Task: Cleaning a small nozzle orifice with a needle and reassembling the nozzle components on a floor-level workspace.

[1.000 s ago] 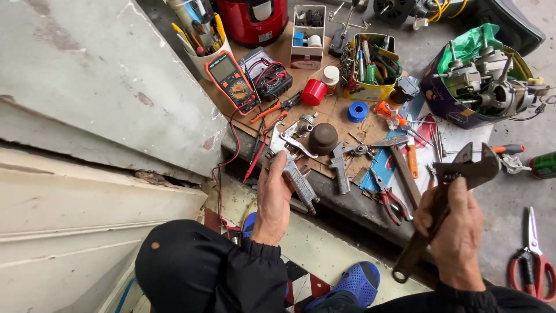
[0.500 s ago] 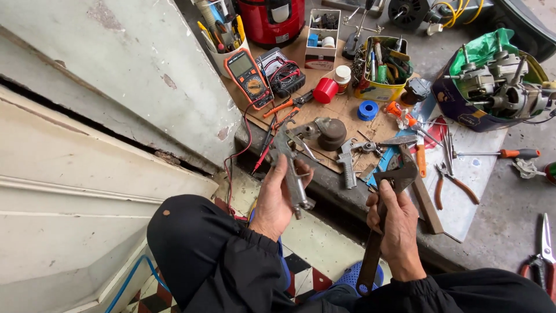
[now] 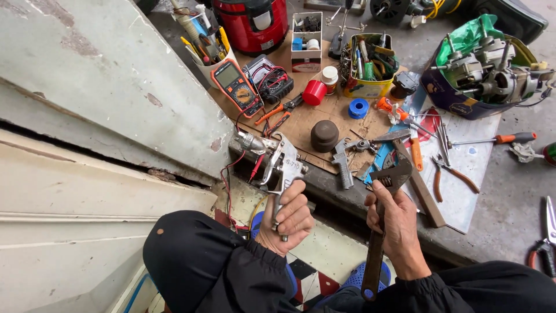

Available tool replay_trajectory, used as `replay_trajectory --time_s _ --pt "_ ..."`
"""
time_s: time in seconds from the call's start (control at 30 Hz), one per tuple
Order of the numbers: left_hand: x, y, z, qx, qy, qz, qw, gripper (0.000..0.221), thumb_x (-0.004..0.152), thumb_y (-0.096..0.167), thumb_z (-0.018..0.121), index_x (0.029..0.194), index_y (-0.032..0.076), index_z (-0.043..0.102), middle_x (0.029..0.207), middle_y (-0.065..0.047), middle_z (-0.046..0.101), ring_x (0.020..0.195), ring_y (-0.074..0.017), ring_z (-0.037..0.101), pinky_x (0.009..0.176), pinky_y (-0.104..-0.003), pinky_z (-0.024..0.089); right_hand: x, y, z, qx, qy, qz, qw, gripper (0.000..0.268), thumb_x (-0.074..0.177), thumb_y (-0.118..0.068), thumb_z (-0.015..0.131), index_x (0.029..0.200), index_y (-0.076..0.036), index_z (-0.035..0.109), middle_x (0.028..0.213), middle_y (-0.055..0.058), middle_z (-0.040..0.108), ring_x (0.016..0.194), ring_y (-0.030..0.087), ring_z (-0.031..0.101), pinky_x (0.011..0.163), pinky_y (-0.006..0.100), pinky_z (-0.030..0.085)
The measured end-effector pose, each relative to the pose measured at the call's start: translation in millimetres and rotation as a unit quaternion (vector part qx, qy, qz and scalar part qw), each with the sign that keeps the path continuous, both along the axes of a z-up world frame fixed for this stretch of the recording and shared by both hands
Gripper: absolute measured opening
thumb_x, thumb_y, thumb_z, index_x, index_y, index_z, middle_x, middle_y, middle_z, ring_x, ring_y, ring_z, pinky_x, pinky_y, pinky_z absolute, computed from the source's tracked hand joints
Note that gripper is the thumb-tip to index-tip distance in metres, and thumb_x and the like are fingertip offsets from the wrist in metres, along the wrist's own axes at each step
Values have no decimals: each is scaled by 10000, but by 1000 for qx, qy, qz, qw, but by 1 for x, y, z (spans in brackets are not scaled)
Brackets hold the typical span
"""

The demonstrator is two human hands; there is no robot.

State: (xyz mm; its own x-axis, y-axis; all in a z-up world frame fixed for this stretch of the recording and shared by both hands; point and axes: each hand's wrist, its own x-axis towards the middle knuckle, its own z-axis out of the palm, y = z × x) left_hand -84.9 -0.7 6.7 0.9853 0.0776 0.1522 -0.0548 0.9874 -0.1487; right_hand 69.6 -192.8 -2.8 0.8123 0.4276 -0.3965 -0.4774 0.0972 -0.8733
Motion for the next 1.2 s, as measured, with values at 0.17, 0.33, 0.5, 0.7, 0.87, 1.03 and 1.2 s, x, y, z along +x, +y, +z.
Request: replay_trajectory --time_s 0.17,0.33,0.5,0.7,0.87,1.03,1.2 --pt "1 0 -6 7 -14 -64 998 323 1125 245 531 825 128 504 509 12 535 350 -80 386 350 -198 280 3 3 -2 -9 4 2 1000 197 1101 -246 692 1079 -64 620 790 93 635 508 116 468 431 268 319" --pt "1 -5 -3 3 -9 -61 998 401 1182 344 519 842 133 508 511 41 529 347 -49 388 350 -177 278 2 4 -3 -5 2 -3 1000 203 1098 -258 697 1081 -67 631 778 87 646 488 112 472 418 267 330" --pt "2 -3 -10 -2 11 -46 999 237 1104 97 539 868 112 534 523 17 555 345 -62 405 342 -183 288 0 4 3 -29 -15 1 999 218 1125 -293 655 1140 -78 622 809 79 642 526 116 492 434 276 353" --pt "-1 6 -20 93 107 -22 990 557 1253 356 376 1498 -112 554 532 25 467 375 -66 355 346 -208 301 3 -2 1 -38 -58 -33 997 305 1145 -408 600 1183 -106 593 845 84 657 543 119 522 433 273 377" --pt "6 2 -8 209 223 54 951 594 1188 497 464 1355 -45 643 551 16 545 366 -68 382 346 -225 299 7 -8 0 -43 -83 -49 994 381 1166 -459 537 1270 -94 569 863 81 661 533 121 523 423 274 381" --pt "18 7 -30 494 387 206 751 582 1169 562 474 1268 21 666 808 -218 825 625 -188 800 522 -242 611 0 0 4 -37 -114 -89 989 278 1222 -333 571 1208 -59 615 792 213 673 436 234 533 320 308 386" --pt "22 0 -10 454 416 203 762 535 1103 507 508 1329 36 622 1098 -197 845 887 -199 793 718 -281 603 -11 -6 12 -97 -120 40 987 290 1162 -297 567 1196 -25 661 869 148 745 618 188 646 524 314 496"
